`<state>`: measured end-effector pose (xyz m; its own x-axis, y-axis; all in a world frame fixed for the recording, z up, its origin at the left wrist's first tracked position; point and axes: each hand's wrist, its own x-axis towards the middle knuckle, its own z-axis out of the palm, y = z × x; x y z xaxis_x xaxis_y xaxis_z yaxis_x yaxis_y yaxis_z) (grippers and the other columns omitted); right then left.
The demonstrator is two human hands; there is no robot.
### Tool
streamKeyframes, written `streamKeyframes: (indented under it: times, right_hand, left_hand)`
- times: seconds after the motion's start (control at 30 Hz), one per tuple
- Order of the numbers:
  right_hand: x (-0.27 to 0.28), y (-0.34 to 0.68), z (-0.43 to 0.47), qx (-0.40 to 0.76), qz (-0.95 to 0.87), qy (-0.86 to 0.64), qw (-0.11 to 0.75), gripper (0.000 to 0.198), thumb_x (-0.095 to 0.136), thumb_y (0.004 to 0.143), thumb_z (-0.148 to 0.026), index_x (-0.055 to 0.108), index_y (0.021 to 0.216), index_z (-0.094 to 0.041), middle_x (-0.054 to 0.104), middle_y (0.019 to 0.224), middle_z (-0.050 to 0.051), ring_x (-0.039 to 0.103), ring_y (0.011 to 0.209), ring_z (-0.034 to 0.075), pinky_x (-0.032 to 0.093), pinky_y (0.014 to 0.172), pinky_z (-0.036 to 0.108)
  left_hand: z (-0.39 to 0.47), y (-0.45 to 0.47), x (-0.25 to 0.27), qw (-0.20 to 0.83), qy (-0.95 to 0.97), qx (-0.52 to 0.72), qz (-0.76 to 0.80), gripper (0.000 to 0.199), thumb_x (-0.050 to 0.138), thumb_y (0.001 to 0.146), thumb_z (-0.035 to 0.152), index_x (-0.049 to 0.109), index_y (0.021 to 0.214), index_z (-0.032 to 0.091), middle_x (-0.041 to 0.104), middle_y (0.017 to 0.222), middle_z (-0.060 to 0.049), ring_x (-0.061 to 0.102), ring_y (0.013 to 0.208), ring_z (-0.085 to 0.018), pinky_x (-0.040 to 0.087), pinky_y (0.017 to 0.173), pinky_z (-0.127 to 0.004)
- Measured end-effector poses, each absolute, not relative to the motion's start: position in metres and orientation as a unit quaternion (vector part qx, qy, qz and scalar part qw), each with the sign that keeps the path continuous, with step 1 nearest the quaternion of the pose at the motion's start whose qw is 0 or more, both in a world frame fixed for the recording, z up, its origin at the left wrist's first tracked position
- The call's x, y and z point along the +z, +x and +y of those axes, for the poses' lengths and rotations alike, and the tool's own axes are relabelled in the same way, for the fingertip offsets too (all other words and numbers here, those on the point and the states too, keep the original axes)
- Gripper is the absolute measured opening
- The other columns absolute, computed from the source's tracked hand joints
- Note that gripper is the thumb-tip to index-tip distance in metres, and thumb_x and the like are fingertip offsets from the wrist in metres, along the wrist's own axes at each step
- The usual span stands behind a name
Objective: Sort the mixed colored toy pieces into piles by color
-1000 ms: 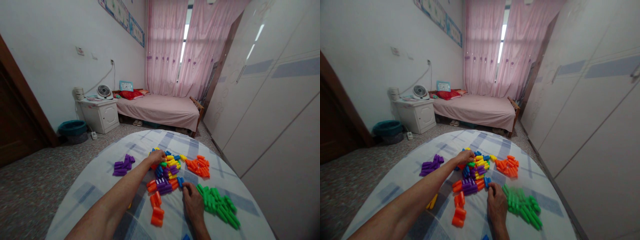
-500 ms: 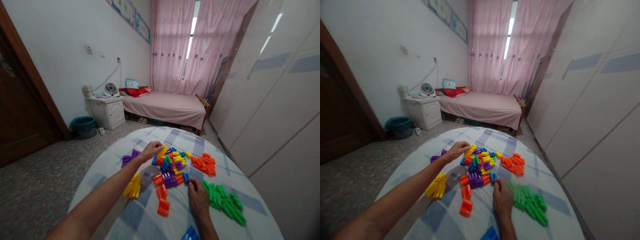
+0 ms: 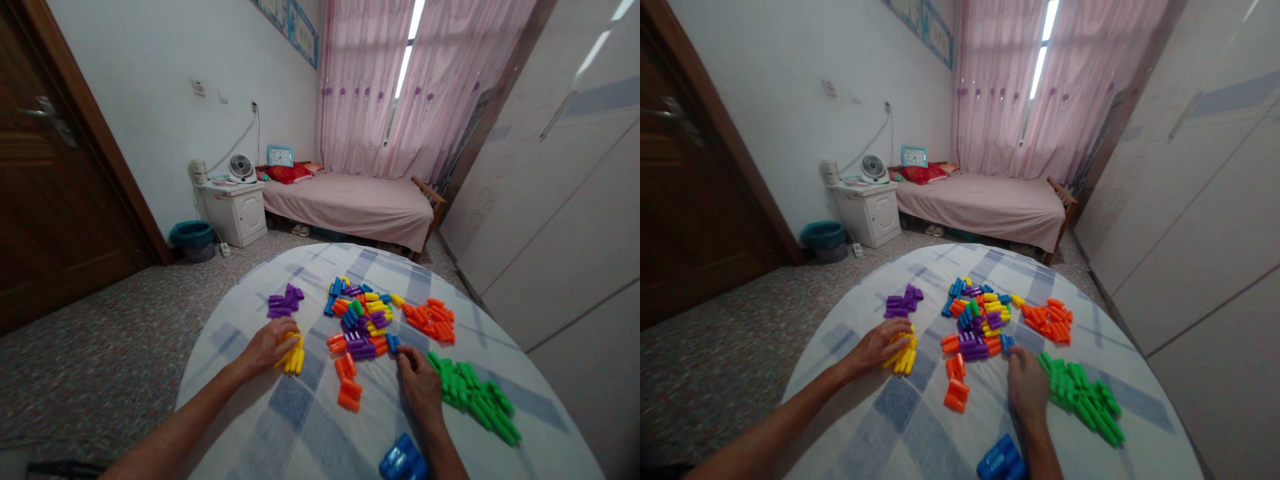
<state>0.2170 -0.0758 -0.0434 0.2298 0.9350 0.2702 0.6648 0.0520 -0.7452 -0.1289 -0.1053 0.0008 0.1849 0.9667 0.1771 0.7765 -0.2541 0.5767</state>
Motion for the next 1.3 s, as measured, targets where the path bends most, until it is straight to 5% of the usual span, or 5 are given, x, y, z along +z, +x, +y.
streamKeyframes:
  times: [0.2, 0.43, 1.03, 1.3]
  right_hand:
    - [-0.048, 0.222, -0.074, 0.179, -0.608, -0.663, 0.398, 0.039, 0.043, 0.074, -0.046, 0.067, 0.089, -0.019, 0.070, 0.094, 0.008, 0.062, 0.088, 0.024, 0.044, 0.079, 0.035]
    - [-0.049, 0.222, -0.073, 0.175, -0.609, -0.659, 0.405, 0.038, 0.044, 0.073, -0.045, 0.068, 0.085, -0.019, 0.070, 0.091, 0.008, 0.063, 0.085, 0.025, 0.045, 0.077, 0.036]
    - [-0.052, 0.223, -0.073, 0.184, -0.607, -0.654, 0.413, 0.036, 0.044, 0.076, -0.043, 0.067, 0.088, -0.019, 0.070, 0.092, 0.007, 0.062, 0.085, 0.023, 0.044, 0.077, 0.034]
    - [-0.050, 0.220, -0.074, 0.177, -0.604, -0.650, 0.426, 0.034, 0.046, 0.075, -0.042, 0.068, 0.088, -0.020, 0.070, 0.091, 0.006, 0.062, 0.085, 0.022, 0.045, 0.077, 0.033]
  left_hand:
    - [-0.099, -0.139, 0.002, 0.085, 0.652, 0.324, 0.680, 0.041, 0.039, 0.088, 0.043, 0.053, 0.120, 0.022, 0.049, 0.130, -0.008, 0.048, 0.120, -0.020, 0.040, 0.101, -0.032]
    - [-0.058, -0.165, 0.006, 0.091, 0.576, 0.161, 0.796, 0.084, 0.064, 0.066, 0.059, 0.037, 0.133, 0.016, 0.049, 0.123, -0.015, 0.055, 0.110, -0.027, 0.046, 0.087, -0.032]
    - [0.019, -0.124, 0.006, 0.114, 0.599, 0.177, 0.773, 0.065, 0.063, 0.072, 0.050, 0.049, 0.124, 0.014, 0.053, 0.119, -0.015, 0.058, 0.105, -0.025, 0.044, 0.086, -0.030]
    - [-0.005, -0.091, 0.029, -0.066, 0.650, 0.185, 0.734, 0.040, 0.053, 0.081, 0.037, 0.054, 0.118, 0.019, 0.047, 0.128, -0.014, 0.047, 0.114, -0.029, 0.040, 0.092, -0.043]
